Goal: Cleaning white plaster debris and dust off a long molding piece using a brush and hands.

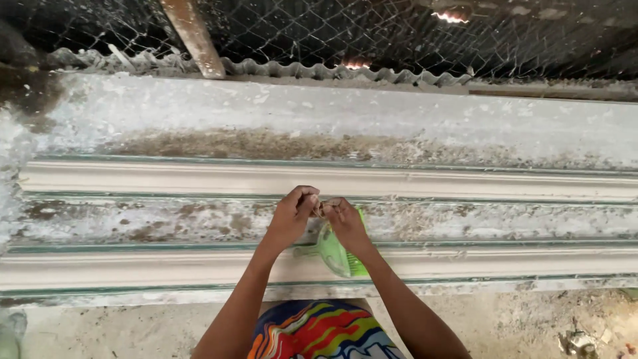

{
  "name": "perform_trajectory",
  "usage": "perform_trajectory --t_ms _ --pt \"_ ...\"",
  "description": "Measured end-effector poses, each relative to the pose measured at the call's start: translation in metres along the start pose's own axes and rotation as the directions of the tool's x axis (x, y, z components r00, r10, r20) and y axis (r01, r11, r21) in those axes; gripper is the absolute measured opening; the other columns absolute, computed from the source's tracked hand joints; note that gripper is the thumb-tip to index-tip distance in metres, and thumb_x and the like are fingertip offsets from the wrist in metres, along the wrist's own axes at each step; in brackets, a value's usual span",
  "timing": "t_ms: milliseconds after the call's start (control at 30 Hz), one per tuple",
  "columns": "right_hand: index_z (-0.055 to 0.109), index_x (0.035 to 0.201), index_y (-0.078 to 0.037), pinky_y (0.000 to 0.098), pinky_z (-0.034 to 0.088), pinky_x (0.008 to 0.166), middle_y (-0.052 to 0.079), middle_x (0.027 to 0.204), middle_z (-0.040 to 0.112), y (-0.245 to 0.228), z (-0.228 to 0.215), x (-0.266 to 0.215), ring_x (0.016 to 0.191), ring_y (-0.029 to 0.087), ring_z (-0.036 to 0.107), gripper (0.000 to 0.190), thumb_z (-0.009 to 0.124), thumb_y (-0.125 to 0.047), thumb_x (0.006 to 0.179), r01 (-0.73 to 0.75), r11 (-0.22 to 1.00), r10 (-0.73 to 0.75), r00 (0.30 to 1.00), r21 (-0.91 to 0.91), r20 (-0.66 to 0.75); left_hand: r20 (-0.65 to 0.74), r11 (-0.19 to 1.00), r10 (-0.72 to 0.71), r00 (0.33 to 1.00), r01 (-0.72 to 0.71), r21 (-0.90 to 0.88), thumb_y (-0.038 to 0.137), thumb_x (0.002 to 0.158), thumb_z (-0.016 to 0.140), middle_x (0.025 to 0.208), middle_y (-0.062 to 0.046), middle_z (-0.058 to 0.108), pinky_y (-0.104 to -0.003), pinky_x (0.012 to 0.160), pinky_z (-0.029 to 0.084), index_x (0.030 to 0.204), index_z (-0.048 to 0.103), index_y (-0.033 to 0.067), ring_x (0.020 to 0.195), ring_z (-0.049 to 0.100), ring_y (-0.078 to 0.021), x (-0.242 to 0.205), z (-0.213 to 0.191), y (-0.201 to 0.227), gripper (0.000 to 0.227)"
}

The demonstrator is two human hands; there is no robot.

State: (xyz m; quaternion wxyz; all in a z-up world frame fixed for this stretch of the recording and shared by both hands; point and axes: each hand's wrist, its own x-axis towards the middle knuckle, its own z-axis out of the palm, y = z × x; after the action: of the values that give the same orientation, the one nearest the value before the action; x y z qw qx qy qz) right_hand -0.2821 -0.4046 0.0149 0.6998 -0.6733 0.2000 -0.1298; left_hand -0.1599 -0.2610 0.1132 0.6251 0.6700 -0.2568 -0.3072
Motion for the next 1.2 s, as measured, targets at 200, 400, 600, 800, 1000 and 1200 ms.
perform_trajectory --t_ms 200,400,600,800,1000,1200 --pt "0.059 0.109 -0.002 0.0271 0.047 0.067 0.002 0.082 0.06 -0.03 -0.069 -0.007 0.074 0.008 0.055 0.01 0.059 -0.011 0.104 0.076 0.989 -0.088 0.992 -0.13 -0.087 -0.018 0.993 0.09 0.996 -0.091 -0.081 0.015 0.105 0.064 0.088 -0.004 0.057 -0.026 0.074 0.05 0.13 0.058 -0.0016 0.083 0.057 -0.0109 0.024 0.082 0.002 0.03" --pt "0.064 0.107 -0.002 0.0243 0.054 0.07 0.003 0.095 0.074 -0.041 -0.116 -0.007 0.077 0.008 0.066 0.021 0.054 -0.021 0.106 0.105 0.985 -0.13 0.973 -0.134 -0.19 -0.055 0.984 0.115 0.992 -0.106 0.142 0.015 0.099 0.065 0.086 -0.005 0.069 -0.025 0.068 0.053 0.129 0.061 0.0009 0.073 0.062 -0.011 0.046 0.123 0.011 0.033" --pt "0.063 0.105 -0.006 0.0251 0.052 0.071 0.002 0.105 0.075 -0.02 -0.165 -0.005 0.09 0.009 0.067 0.031 0.049 -0.034 0.104 0.039 0.96 0.039 0.962 0.277 -0.271 -0.064 0.987 0.102 0.993 -0.093 0.132 0.016 0.099 0.064 0.088 -0.008 0.071 -0.026 0.07 0.056 0.121 0.068 0.0028 0.078 0.07 -0.0123 0.062 0.131 0.001 0.026" --pt "0.062 0.105 -0.002 0.0255 0.05 0.073 0.002 0.092 0.067 -0.02 -0.197 -0.004 0.083 0.011 0.063 0.032 0.052 -0.033 0.109 0.093 0.991 -0.052 0.926 0.094 -0.373 0.15 0.959 -0.044 0.988 0.0 0.283 0.023 0.1 0.066 0.095 -0.007 0.075 -0.03 0.073 0.057 0.114 0.071 0.0047 0.08 0.07 -0.0157 0.047 0.122 0.053 0.024" --pt "0.065 0.109 -0.003 0.0275 0.053 0.076 0.005 0.09 0.07 -0.068 -0.173 0.007 0.083 0.01 0.062 0.019 0.055 -0.019 0.108 0.006 1.0 -0.006 1.0 -0.002 0.01 0.232 0.851 0.406 0.884 -0.458 0.257 0.018 0.097 0.068 0.109 -0.014 0.065 -0.037 0.075 0.058 0.105 0.073 0.0002 0.095 0.068 -0.0244 0.05 0.139 0.079 0.02" --pt "0.066 0.11 0.003 0.03 0.054 0.086 0.006 0.098 0.07 -0.064 -0.176 0.01 0.093 0.014 0.065 0.015 0.063 -0.01 0.104 0.038 0.976 -0.073 0.985 0.216 0.155 0.146 0.92 0.287 0.947 -0.315 0.233 0.014 0.097 0.068 0.101 -0.01 0.071 -0.032 0.069 0.061 0.108 0.071 0.002 0.081 0.074 -0.0215 0.057 0.147 0.079 0.017"
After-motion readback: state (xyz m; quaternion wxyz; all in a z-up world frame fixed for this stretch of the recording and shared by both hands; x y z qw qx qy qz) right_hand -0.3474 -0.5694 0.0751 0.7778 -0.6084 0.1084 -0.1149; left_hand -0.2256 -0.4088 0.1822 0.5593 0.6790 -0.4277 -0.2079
